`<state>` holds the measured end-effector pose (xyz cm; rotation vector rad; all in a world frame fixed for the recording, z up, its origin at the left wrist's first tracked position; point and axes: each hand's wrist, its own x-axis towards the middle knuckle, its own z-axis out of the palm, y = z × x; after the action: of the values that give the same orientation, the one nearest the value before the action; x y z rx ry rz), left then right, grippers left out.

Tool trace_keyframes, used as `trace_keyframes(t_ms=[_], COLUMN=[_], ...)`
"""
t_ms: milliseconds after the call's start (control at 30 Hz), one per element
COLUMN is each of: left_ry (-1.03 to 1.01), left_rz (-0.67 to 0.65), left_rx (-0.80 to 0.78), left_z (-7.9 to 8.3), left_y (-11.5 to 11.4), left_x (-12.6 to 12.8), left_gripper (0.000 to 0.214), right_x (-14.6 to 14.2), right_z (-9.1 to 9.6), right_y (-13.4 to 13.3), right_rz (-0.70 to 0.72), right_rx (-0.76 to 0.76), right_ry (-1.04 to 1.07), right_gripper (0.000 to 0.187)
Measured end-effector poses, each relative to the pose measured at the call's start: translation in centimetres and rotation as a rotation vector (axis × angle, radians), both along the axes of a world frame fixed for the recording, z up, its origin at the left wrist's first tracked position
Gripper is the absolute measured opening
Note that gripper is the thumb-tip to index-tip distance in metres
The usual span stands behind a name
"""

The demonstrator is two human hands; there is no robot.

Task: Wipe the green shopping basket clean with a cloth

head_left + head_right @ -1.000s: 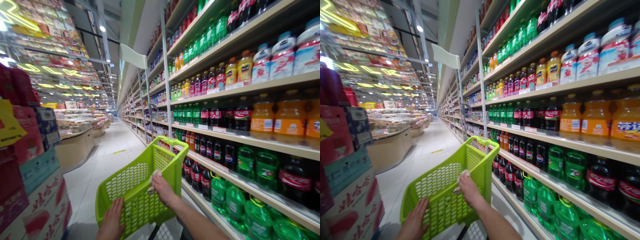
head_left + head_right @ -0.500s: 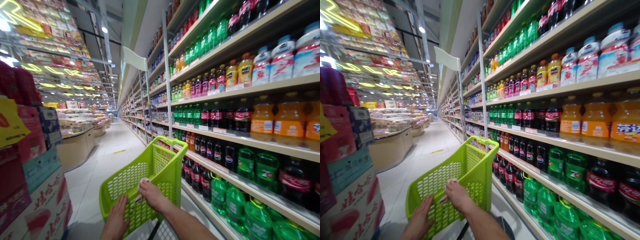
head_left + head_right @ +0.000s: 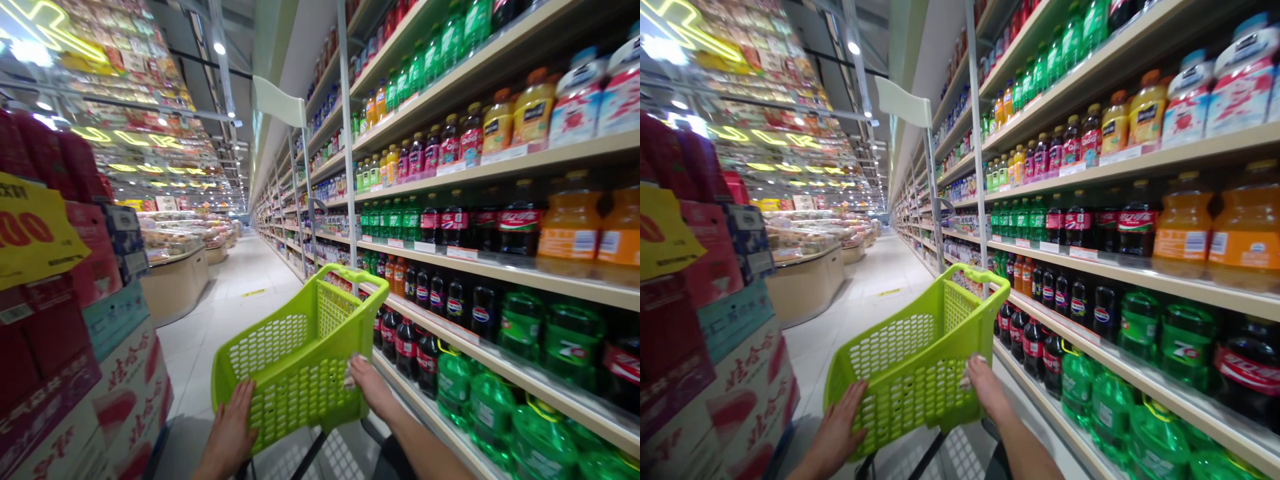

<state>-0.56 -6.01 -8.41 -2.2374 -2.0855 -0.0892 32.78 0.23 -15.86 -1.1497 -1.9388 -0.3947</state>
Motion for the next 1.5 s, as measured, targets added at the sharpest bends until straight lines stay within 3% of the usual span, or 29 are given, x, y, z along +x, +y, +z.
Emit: trace_keyframes(t_ms=[67, 200, 267, 333, 433, 500, 567, 700, 767, 867, 933, 1133, 1167, 1233, 1300, 1367, 1433, 1500], left_ry=[-0.017, -0.04, -0.048, -0.065, -0.114, -0.145, -0.15, -0.134, -0.152, -0.191, -0.22, -0.304, -0.314, -0.326, -0.325, -0.308, -0.27, -0.215], left_rz=[-0.006, -0.035, -0.057, -0.077, -0.107, -0.121, -0.074, 0.046, 0.034, 0.006, -0.018, -0.073, -0.074, -0.077, -0.08, -0.079, -0.052, -0.01], left_rx=[-0.019, -0.027, -0.028, -0.038, -0.075, -0.076, -0.049, -0.016, -0.027, -0.055, -0.063, -0.065, -0.061, -0.065, -0.076, -0.082, -0.089, -0.097], left_z=[0.2, 0.5, 0.6, 0.7, 1.1, 1.2, 0.9, -0.2, -0.6, -0.7, -0.7, -1.1, -1.3, -1.5, -1.5, -1.2, -0.7, -0.1], left_y=[0.0, -0.3, -0.5, -0.8, -0.8, -0.6, -0.5, -0.5, -0.6, -0.7, -0.8, -0.7, -0.7, -0.6, -0.6, -0.7, -1.0, -1.3], left_x=[-0.3, -0.4, -0.3, -0.1, -0.4, -1.1, -2.0, -3.7, -4.0, -4.1, -4.1, -4.7, -4.8, -5.1, -5.2, -5.0, -4.4, -3.4], left_gripper=[0.073, 0.072, 0.073, 0.075, 0.079, 0.08, 0.079, 0.079, 0.082, 0.086, 0.088, 0.087, 0.086, 0.085, 0.085, 0.086, 0.087, 0.086], right_x=[-1.0, -3.4, -4.9, -6.5, -8.8, -9.8, -10.8, -12.8, -13.7, -14.9, -15.7, -20.6, -21.4, -22.1, -21.6, -19.9, -17.5, -15.4], right_z=[0.1, 6.2, 7.7, 6.1, 0.8, -1.1, -0.2, 3.8, 3.0, -0.9, -2.0, 3.8, 3.7, 1.6, -1.5, -3.1, -2.3, 0.4], right_y=[-1.0, -0.8, -0.4, -0.7, -2.6, -3.9, -4.5, -3.7, -3.5, -4.5, -5.5, -5.7, -5.6, -5.5, -5.8, -6.0, -6.1, -5.7], right_rz=[0.031, 0.029, 0.021, 0.027, 0.048, 0.086, 0.105, 0.107, 0.14, 0.198, 0.225, 0.329, 0.337, 0.338, 0.313, 0.28, 0.26, 0.238], right_rx=[0.027, 0.188, 0.22, 0.202, 0.099, 0.024, 0.007, 0.093, 0.113, 0.084, 0.065, 0.116, 0.104, 0.042, -0.039, -0.067, -0.004, 0.096], right_ry=[0.036, 0.163, 0.178, 0.156, 0.095, 0.077, 0.108, 0.155, 0.098, 0.001, -0.022, -0.044, -0.074, -0.162, -0.247, -0.259, -0.183, -0.075], right_gripper=[0.037, 0.042, 0.042, 0.043, 0.046, 0.044, 0.043, 0.04, 0.035, 0.027, 0.025, 0.028, 0.026, 0.021, 0.016, 0.014, 0.018, 0.026])
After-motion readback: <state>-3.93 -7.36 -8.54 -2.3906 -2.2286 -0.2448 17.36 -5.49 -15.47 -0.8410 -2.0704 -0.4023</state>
